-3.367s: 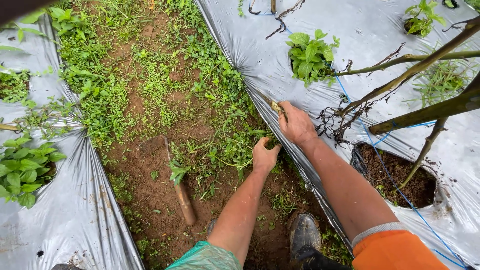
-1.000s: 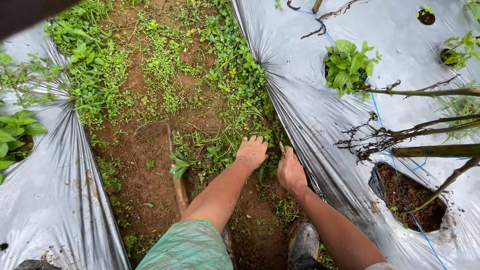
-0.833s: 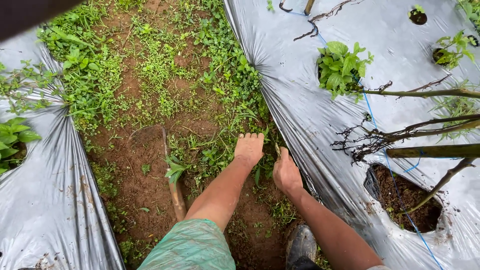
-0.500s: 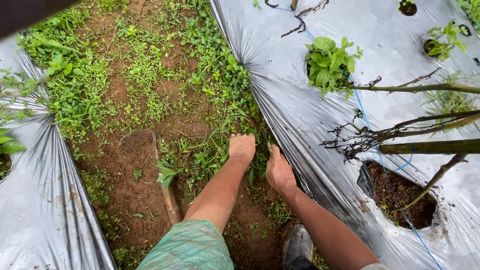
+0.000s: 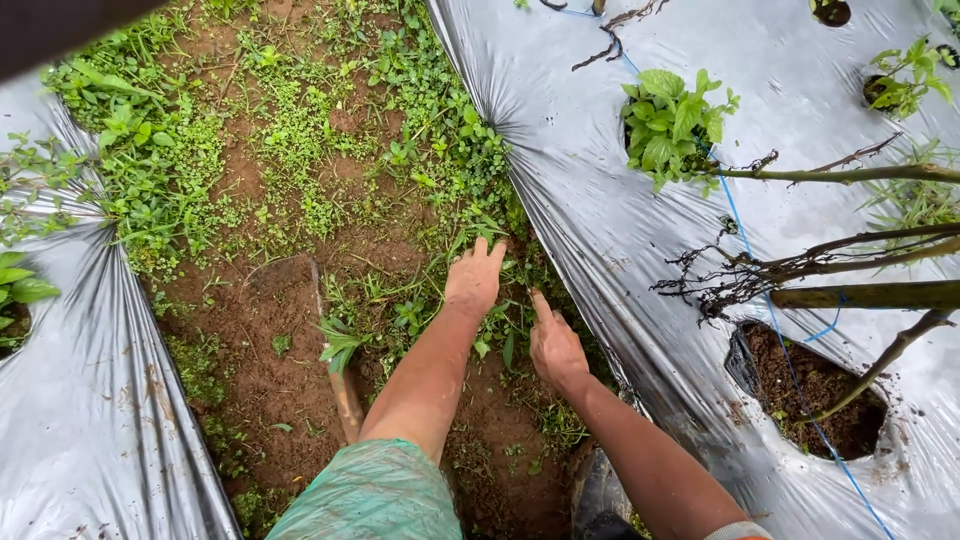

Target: The person uses a small hand tool to loosen soil and pull weeds from the ground between rows of plants covered with plastic mulch. The person gathers the removed weeds by hand and places them on the ground.

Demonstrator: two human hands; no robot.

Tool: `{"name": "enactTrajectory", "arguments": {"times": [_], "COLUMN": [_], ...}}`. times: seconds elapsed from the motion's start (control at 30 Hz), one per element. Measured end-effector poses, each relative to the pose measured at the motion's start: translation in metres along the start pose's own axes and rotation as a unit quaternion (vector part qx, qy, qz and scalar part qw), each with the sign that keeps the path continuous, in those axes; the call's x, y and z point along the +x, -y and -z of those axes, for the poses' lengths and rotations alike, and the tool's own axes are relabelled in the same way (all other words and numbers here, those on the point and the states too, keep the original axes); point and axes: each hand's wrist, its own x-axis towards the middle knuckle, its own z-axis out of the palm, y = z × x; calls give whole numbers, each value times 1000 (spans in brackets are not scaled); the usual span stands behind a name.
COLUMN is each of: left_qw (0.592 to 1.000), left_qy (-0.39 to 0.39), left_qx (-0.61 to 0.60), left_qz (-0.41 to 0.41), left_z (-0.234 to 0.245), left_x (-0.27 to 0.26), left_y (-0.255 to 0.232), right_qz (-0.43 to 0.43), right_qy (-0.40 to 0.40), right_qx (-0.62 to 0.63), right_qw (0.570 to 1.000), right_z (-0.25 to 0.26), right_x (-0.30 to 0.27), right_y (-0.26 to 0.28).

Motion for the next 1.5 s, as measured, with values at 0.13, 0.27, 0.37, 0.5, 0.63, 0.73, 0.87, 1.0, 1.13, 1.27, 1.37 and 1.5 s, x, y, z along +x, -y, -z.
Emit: {"name": "enactTrajectory", "arguments": {"times": [0.13, 0.27, 0.37, 0.5, 0.63, 0.73, 0.87, 1.0, 1.13, 1.27, 1.37, 1.5], "left_qw": [999, 999, 999, 998, 998, 999, 999, 1000, 999, 999, 998, 995], "left_qy": [25, 27, 36, 48, 22, 14, 9, 3, 4, 35, 50, 94], "left_qx": [-6, -5, -7, -22, -29, -16, -11, -10, -22, -14, -3, -22], "left_qz": [-36, -30, -32, -35, -41, -31, -34, -5, 34, 38, 38, 39], "left_z": [-13, -33, -53, -68, -11, -2, -34, -36, -45, -52, -57, -9], "left_x": [6, 20, 30, 40, 0, -6, 12, 14, 25, 27, 22, -4], "left_y": [7, 11, 19, 28, 19, 20, 31, 26, 29, 33, 37, 33], "right_qz": [-25, 71, 69, 46, 34, -15, 97, 127, 125, 46, 18, 24], "right_qy": [29, -55, -68, -52, -36, 28, 3, 13, -33, -61, -45, -6], "right_qx": [25, -44, -30, 31, 50, 59, -101, -154, -167, -32, 27, 6], "right_qw": [999, 995, 995, 997, 998, 998, 990, 980, 977, 997, 998, 1000], "right_z": [21, 3, -5, 3, -13, -29, -41, -36, -40, -13, -57, -66], "right_x": [-34, -11, 6, 17, 30, 46, 53, 14, 26, -3, 42, 25], "right_y": [28, 0, -4, 9, 0, -22, -49, -28, -47, -24, -66, -50]}}
